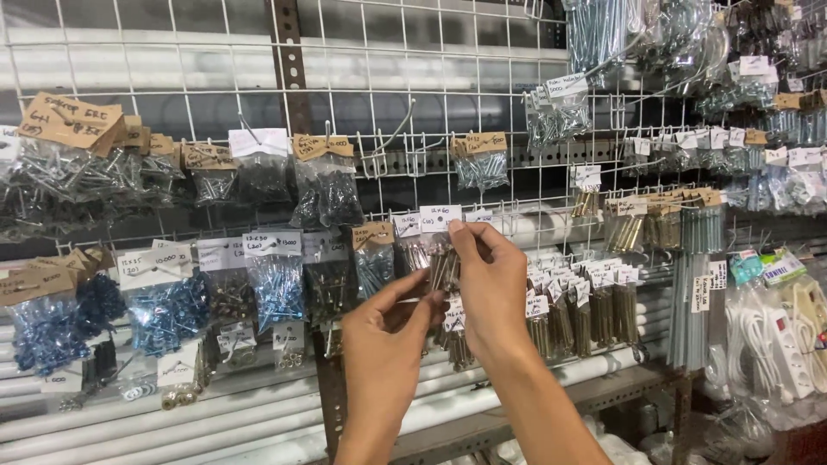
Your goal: Organizing and hanging small packets of hardware onto a wire display rack
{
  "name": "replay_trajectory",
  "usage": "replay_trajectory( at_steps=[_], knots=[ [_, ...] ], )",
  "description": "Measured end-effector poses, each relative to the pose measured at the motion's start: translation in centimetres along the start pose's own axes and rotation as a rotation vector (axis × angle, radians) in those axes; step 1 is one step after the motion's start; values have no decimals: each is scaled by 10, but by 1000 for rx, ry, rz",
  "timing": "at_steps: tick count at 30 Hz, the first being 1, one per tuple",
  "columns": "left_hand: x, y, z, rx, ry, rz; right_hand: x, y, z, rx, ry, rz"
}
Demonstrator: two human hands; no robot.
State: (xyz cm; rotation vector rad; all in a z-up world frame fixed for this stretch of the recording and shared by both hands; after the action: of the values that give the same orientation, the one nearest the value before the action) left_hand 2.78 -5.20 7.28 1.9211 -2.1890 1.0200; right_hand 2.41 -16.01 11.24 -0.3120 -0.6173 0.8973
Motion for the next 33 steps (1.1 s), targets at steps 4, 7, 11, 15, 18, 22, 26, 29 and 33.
replay_trajectory(
  at_steps=[4,7,11,15,18,22,26,29,33],
  knots=[
    [4,2,-5,-31,-14,-5,0,-2,-1,1,-17,7],
    [4,-7,5,17,-2,22,-2,-9,-8,-55,-56,16],
    [4,-11,12,31,32,23,-3,-17,-18,-96,-108,12],
    [4,-6,8,25,-15,25,-4,-9,-11,-32,-118,14],
    [3,3,-3,-20,-97,3,-4,-4,-6,1,-60,38],
    [2,0,0,-27,-108,-17,-1,-5,-7,18,-21,46],
    [-3,-7,10,1,-62,-22,4,-1,-8,14,58,47],
    [-6,-2,3,-12,-84,-41,4,9,-13,-89,87,14],
    [-12,2,1,-50,-153,-44,4,14,-21,-405,357,-27]
  ],
)
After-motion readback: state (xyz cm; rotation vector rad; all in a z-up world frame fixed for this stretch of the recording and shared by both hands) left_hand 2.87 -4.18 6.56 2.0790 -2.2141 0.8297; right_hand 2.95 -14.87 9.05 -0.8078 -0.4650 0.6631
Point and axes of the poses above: each hand's wrist, its own y-axis away from the middle knuckle, its own x-axis out of the palm, z = x × y, the point moved 2 cm from there along -y, towards the middle knuckle, and after that the axes turned 6 degrees about y, right-handed, at the moved point
